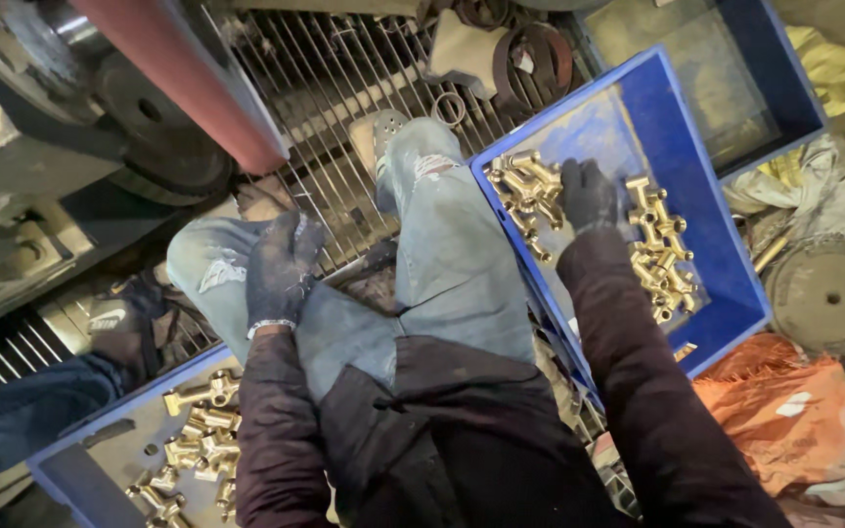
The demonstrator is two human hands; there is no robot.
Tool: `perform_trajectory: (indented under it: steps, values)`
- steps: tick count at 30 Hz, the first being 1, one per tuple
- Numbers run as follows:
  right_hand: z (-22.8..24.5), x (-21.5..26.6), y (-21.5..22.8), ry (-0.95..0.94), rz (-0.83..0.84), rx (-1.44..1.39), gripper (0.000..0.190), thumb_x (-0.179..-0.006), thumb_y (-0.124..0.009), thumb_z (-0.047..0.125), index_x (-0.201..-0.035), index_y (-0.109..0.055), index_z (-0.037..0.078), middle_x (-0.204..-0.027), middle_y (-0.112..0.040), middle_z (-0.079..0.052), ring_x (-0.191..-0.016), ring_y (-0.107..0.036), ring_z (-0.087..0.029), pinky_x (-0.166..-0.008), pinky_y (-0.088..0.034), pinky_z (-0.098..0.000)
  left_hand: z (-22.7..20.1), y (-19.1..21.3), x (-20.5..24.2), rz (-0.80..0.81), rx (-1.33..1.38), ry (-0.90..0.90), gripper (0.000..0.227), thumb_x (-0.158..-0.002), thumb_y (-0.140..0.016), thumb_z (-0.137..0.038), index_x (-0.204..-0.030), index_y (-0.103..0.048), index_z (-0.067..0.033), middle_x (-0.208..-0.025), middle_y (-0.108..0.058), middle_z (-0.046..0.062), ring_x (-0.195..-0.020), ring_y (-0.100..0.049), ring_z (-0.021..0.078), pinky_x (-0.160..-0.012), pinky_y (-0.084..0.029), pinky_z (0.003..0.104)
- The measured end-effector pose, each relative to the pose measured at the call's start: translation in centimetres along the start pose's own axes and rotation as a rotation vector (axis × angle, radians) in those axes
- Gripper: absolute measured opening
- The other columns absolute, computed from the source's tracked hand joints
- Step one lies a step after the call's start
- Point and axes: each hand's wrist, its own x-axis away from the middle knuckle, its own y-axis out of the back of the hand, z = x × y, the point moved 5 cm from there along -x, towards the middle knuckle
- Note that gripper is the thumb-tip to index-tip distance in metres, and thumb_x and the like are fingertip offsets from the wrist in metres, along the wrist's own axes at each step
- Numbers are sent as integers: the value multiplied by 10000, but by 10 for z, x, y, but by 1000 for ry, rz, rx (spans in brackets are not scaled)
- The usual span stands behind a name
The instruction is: The person sits on the floor and repeatedly picks up brass-colored metal fittings from a blue bin, presses them against a rotating grinding wheel to smooth edges, and places the finished pieces into a second blue bin.
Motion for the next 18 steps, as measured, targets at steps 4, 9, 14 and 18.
perform_trajectory:
  steps: [4,9,14,18]
  values:
    - [-23,-28,-10,-388,384,-366,401,-1050,-595,432,-1031,-703,46,-902,-732,-205,-862,-694,-366,-814,-515,-468,-6,4,1,9,28,4,443,-957,-666,-338,-1211,-645,24,-1083,-698,272,-1014,-676,430,-865,-512,472]
    - [-24,-36,-27,-409,192,-652,419,-997,-647,425,-1070,-717,19,-922,-735,-180,-830,-698,-293,-780,-541,-418,-2,1,-1,15,21,-14,406,-1004,-650,-348,-1193,-659,11,-1093,-703,269,-1038,-673,434,-886,-513,473]
    - [-26,-36,-57,-431,340,-760,410,-1006,-625,409,-1160,-746,49,-937,-738,-87,-744,-681,-170,-669,-542,-334,-4,0,-5,-6,-24,-36,435,-1003,-665,-347,-1229,-645,24,-1096,-688,280,-1033,-665,443,-870,-509,481]
    - [-43,-23,-49,-601,219,-1078,441,-1017,-635,397,-1258,-672,29,-989,-727,-42,-764,-684,-125,-688,-572,-296,-7,-2,-7,27,-10,-3,404,-1010,-636,-351,-1205,-658,3,-1095,-701,261,-1033,-665,441,-861,-505,486]
